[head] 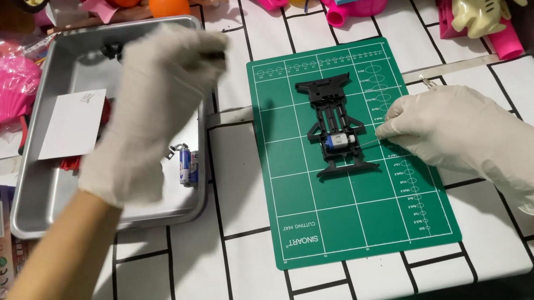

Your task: Assembling a toy car chassis by installing the motor and internal gears

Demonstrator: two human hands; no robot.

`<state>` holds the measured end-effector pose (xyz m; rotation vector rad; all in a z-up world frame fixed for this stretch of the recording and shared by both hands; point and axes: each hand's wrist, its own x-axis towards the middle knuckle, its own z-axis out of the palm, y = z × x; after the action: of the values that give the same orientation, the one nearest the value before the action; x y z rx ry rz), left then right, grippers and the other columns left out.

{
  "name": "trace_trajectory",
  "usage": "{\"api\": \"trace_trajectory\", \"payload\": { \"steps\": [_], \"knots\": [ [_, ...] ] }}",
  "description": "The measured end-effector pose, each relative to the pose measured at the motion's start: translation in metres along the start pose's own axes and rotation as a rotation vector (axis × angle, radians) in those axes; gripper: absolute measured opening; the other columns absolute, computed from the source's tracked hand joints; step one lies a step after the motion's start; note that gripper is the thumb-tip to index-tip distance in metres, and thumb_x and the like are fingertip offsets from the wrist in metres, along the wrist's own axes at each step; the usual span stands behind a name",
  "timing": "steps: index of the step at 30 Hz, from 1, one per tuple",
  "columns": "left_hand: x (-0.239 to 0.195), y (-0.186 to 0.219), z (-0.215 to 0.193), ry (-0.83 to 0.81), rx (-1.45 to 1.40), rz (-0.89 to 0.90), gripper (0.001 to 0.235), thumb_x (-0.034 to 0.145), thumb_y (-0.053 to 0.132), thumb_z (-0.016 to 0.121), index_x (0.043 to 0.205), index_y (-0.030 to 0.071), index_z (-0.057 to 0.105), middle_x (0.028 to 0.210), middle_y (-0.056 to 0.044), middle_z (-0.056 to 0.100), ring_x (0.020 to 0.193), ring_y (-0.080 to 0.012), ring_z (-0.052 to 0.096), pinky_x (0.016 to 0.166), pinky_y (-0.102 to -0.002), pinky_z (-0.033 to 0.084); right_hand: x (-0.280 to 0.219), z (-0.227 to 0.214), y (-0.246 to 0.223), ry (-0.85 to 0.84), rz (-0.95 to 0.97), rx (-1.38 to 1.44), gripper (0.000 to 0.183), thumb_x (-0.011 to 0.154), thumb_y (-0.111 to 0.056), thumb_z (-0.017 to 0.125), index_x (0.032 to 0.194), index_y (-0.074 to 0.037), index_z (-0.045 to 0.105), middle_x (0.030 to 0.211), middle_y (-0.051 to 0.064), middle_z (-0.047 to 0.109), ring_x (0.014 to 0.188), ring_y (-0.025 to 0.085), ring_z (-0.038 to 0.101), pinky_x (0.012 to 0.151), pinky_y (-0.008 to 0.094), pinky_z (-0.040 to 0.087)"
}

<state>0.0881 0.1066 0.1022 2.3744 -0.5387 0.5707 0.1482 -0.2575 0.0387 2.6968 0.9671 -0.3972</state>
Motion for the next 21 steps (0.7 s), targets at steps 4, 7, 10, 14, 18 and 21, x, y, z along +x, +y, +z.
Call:
{"api": "trace_trajectory", "payload": {
  "steps": [4,7,10,14,18,21],
  "knots": [
    [-0.050,0.040,0.072,-0.007,-0.366,-0.055,0.037,0.087,-0.008,0.080,0.119,0.008,0.069,0.111,-0.010,0.072,0.085,-0.0158,0.069,0.079,-0.025,0.064,-0.003,0.000,-0.001,0.028,-0.007,-0.004,0.031,0.095,-0.041,0.051,0.114,-0.046,0.074,0.112,-0.027,0.071,0.097,0.012,0.073,0.076,0.037,0.060],
    [-0.072,0.053,0.102,-0.118,-0.293,-0.056,0.030,0.094,0.009,0.072,0.123,0.012,0.064,0.113,-0.008,0.070,0.092,-0.0216,0.071,0.079,-0.032,0.058,-0.006,0.001,-0.001,0.176,-0.143,0.055,0.028,0.098,-0.035,0.050,0.103,-0.033,0.078,0.099,-0.011,0.075,0.082,0.021,0.073,0.066,0.044,0.058],
    [-0.079,0.057,0.113,-0.266,-0.228,-0.279,0.042,0.098,0.018,0.061,0.139,0.028,0.059,0.108,0.000,0.066,0.083,-0.0196,0.067,0.076,-0.033,0.056,-0.006,0.000,-0.001,0.097,-0.081,0.063,0.027,0.095,-0.039,0.052,0.107,-0.040,0.077,0.099,-0.015,0.075,0.085,0.018,0.072,0.071,0.041,0.057],
    [-0.083,0.052,0.118,-0.285,-0.229,-0.256,0.051,0.100,0.016,0.056,0.148,0.032,0.053,0.116,0.001,0.058,0.088,-0.0191,0.065,0.078,-0.030,0.054,-0.007,-0.002,-0.003,0.020,-0.069,0.016,0.030,0.095,-0.039,0.050,0.113,-0.042,0.074,0.102,-0.017,0.073,0.086,0.019,0.072,0.071,0.043,0.059],
    [-0.085,0.054,0.118,-0.305,-0.112,-0.163,0.050,0.099,0.015,0.055,0.146,0.034,0.053,0.121,-0.001,0.058,0.088,-0.0219,0.066,0.070,-0.034,0.055,-0.006,0.002,-0.006,-0.058,-0.019,-0.101,0.034,0.098,-0.044,0.041,0.118,-0.048,0.068,0.115,-0.020,0.068,0.084,0.026,0.071,0.073,0.048,0.063],
    [-0.087,0.056,0.114,-0.313,-0.118,-0.143,0.048,0.099,0.015,0.056,0.145,0.029,0.053,0.124,-0.003,0.057,0.091,-0.0200,0.066,0.073,-0.032,0.057,-0.008,-0.001,-0.014,-0.024,-0.046,-0.085,0.030,0.098,-0.041,0.045,0.111,-0.048,0.071,0.101,-0.017,0.069,0.076,0.025,0.073,0.067,0.046,0.062]
  ]
}}
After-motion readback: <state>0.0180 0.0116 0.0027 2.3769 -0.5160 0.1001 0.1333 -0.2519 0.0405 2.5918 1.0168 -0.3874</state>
